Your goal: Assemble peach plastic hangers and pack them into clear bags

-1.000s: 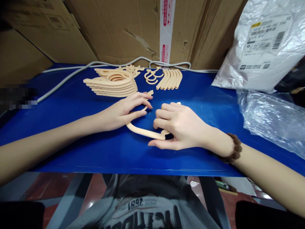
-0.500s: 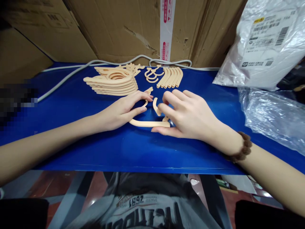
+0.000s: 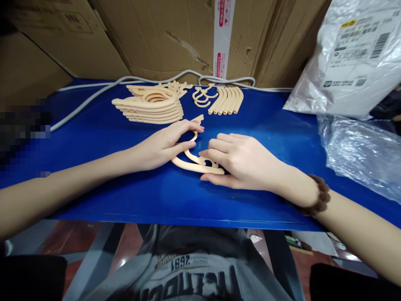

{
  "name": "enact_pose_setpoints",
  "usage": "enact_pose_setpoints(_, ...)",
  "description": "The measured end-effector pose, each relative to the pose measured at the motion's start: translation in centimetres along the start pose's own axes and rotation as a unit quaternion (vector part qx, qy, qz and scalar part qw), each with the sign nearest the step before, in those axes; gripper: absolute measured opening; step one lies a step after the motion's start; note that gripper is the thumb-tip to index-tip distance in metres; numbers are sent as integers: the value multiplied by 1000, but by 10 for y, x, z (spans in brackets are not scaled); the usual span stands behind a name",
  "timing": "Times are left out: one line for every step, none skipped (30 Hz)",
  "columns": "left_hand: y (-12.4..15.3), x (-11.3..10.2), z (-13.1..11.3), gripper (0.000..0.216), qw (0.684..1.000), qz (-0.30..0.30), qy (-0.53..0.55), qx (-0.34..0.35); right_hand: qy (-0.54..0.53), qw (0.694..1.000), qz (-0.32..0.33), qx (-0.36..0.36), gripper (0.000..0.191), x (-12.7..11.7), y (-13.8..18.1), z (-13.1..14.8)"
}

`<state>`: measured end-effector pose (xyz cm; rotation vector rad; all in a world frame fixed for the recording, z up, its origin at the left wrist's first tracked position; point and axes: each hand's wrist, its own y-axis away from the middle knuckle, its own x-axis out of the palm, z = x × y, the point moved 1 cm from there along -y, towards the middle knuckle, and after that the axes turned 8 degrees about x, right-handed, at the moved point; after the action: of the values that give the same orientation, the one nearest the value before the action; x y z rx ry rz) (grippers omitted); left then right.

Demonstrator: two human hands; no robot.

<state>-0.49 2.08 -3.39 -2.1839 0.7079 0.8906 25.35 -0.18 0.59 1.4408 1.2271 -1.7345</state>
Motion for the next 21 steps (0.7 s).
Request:
enact_pose_setpoints(0, 0, 0, 37, 1000, -2, 3, -4, -1, 1000, -3, -4, 47, 0, 0, 0)
enact_pose_setpoints(0, 0, 0, 39, 1000, -6, 6, -8, -1, 1000, -5, -7, 46, 0, 0, 0)
enact_pose_setpoints(0, 0, 0, 40, 1000, -8, 10, -10, 0, 1000, -3, -10, 44, 0, 0, 0)
enact_pose_setpoints(0, 0, 1, 40, 1000, -11, 13, -10, 0, 1000, -1, -11, 41, 0, 0, 1)
enact_pose_setpoints(0, 0, 1, 40, 1000, -15, 16, -9, 0, 1000, 4, -12, 37, 0, -1, 1)
enact_pose_setpoints(0, 0, 0, 38, 1000, -18, 19, -6, -1, 1000, 10, -11, 33, 1, -1, 2)
enact_pose_setpoints(0, 0, 0, 36, 1000, -22, 21, -1, -3, 1000, 15, -10, 29, 1, -1, 2)
enact_pose_setpoints(0, 0, 0, 33, 999, -27, 22, 3, -6, 1000, 19, -9, 27, 1, -1, 2)
enact_pose_setpoints(0, 0, 0, 32, 999, -32, 23, 6, -9, 1000, 22, -8, 25, 1, -1, 3)
enact_pose_setpoints(0, 0, 0, 31, 999, -36, 22, 9, -11, 1000, 26, -7, 24, 1, -1, 2)
enact_pose_setpoints(0, 1, 0, 31, 999, -39, 21, 12, -13, 1000, 28, -6, 24, 1, -1, 2)
enact_pose_setpoints(0, 1, 0, 31, 999, -40, 18, 15, -14, 999, 30, -2, 23, 2, -1, 1)
enact_pose_setpoints(0, 1, 0, 30, 999, -41, 14, 18, -13, 999, 31, 2, 23, 2, -1, 0)
enact_pose_setpoints(-1, 1, 0, 30, 999, -41, 12, 21, -11, 999, 31, 8, 22, 2, -1, -2)
enact_pose_setpoints(-1, 1, 0, 30, 999, -40, 10, 23, -5, 1000, 28, 14, 21, 2, -1, -3)
enact_pose_setpoints(-1, 1, 1, 30, 999, -39, 9, 25, 2, 1000, 23, 20, 20, 3, -1, -4)
enact_pose_setpoints(-1, 0, 1, 31, 999, -36, 10, 26, 11, 999, 19, 25, 20, 3, -1, -6)
enact_pose_setpoints(-1, 0, 1, 33, 999, -34, 12, 27, 19, 999, 15, 29, 20, 4, -2, -7)
enact_pose_setpoints(-1, 0, 0, 34, 999, -31, 16, 29, 25, 999, 11, 30, 19, 5, -2, -8)
enact_pose_setpoints(-1, 0, 0, 34, 999, -28, 20, 30, 28, 999, 10, 30, 20, 6, -2, -9)
enact_pose_setpoints(-1, -1, -1, 33, 999, -25, 24, 32, 28, 999, 9, 30, 20, 7, -2, -9)
